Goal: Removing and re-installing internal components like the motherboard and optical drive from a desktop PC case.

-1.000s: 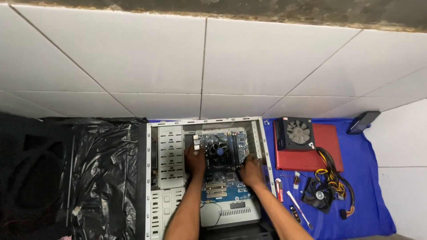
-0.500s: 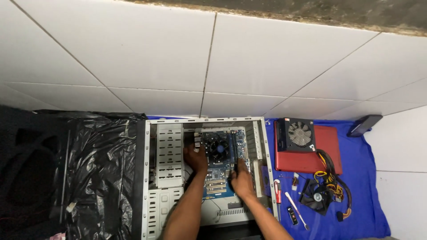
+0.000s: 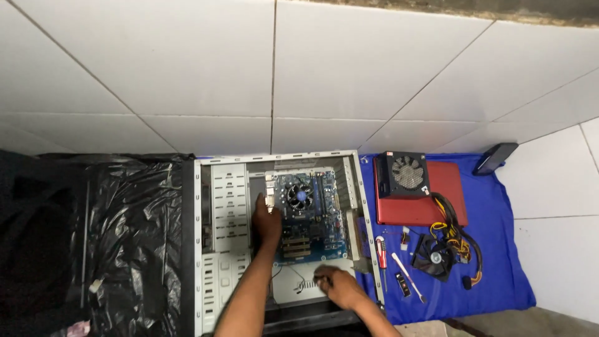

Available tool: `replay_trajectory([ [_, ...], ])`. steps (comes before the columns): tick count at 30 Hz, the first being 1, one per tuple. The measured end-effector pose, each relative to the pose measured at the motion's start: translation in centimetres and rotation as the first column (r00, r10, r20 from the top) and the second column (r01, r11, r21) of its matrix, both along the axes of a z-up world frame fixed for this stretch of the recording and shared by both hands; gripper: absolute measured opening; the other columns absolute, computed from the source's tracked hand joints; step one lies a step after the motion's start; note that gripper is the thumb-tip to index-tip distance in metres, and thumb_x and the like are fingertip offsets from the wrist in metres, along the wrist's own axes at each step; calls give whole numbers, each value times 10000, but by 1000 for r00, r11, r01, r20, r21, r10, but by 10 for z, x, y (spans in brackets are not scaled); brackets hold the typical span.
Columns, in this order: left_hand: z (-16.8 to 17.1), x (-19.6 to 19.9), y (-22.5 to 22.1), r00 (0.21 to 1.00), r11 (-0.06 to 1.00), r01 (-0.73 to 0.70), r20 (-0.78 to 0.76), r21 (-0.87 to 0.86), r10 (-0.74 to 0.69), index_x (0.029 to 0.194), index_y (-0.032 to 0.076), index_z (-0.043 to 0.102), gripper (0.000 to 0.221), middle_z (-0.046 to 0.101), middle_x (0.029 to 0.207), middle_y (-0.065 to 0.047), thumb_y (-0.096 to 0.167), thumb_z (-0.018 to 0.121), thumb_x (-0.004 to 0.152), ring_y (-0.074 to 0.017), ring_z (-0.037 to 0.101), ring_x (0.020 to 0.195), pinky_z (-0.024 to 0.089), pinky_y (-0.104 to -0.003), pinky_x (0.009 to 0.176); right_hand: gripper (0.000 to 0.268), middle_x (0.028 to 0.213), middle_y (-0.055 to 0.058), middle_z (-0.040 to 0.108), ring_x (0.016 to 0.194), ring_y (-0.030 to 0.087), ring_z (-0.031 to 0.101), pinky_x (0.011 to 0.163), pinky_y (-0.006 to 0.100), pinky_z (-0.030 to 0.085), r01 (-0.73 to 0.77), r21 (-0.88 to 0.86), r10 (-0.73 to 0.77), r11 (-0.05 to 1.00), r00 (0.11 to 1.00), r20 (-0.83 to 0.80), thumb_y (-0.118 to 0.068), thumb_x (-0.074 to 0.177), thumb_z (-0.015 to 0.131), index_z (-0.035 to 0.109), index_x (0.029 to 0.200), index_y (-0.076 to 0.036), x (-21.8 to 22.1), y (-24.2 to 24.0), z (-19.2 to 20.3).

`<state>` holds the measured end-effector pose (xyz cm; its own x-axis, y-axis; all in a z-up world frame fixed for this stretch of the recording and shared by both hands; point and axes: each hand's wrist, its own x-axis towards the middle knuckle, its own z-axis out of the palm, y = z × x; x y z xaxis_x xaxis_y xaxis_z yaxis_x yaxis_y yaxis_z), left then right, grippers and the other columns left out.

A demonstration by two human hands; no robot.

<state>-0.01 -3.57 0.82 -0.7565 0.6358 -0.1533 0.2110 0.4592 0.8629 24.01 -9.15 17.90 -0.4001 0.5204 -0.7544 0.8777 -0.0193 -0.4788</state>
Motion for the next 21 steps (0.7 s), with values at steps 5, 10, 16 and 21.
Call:
replay_trajectory([
  [5, -41, 19, -38, 976, 995, -58, -205, 78, 73, 1454, -24, 520, 642, 641, 1341, -272, 68, 689, 842, -448, 615, 1219, 489, -481, 1041, 468, 1369, 30, 687, 1260, 295, 646, 997, 432, 549, -66, 81, 65, 994, 998, 21, -294, 948, 598, 566, 1392, -151, 4, -4, -9],
  [10, -35, 41, -87, 997, 871, 61, -17, -488, -80, 1472, 129, 432, 748, 582, 1332, -192, 44, 710, 783, -405, 644, 1131, 560, -493, 909, 447, 1320, 77, 706, 1229, 297, 655, 1015, 383, 509, -34, 200, 30, 979, 999, 19, -304, 889, 671, 682, 1325, -207, 21, -4, -34],
  [16, -57, 34, -118, 871, 556, 363, 61, -748, -488, 1116, -10, 651, 312, 706, 980, -187, 37, 724, 817, -356, 746, 947, 648, -471, 726, 401, 1209, 136, 753, 1217, 359, 680, 1052, 511, 529, -196, 165, 188, 967, 980, 61, -305, 929, 644, 698, 1312, -200, 7, -5, -16],
  [21, 20, 29, -118, 403, 86, 407, 95, -909, -910, 964, 76, 772, 204, 749, 860, -140, 30, 768, 765, -280, 747, 826, 620, -440, 666, 395, 1188, 158, 752, 1209, 374, 676, 1035, 519, 532, -117, 165, 120, 979, 993, -9, -277, 944, 633, 694, 1321, -175, 13, -5, -8],
])
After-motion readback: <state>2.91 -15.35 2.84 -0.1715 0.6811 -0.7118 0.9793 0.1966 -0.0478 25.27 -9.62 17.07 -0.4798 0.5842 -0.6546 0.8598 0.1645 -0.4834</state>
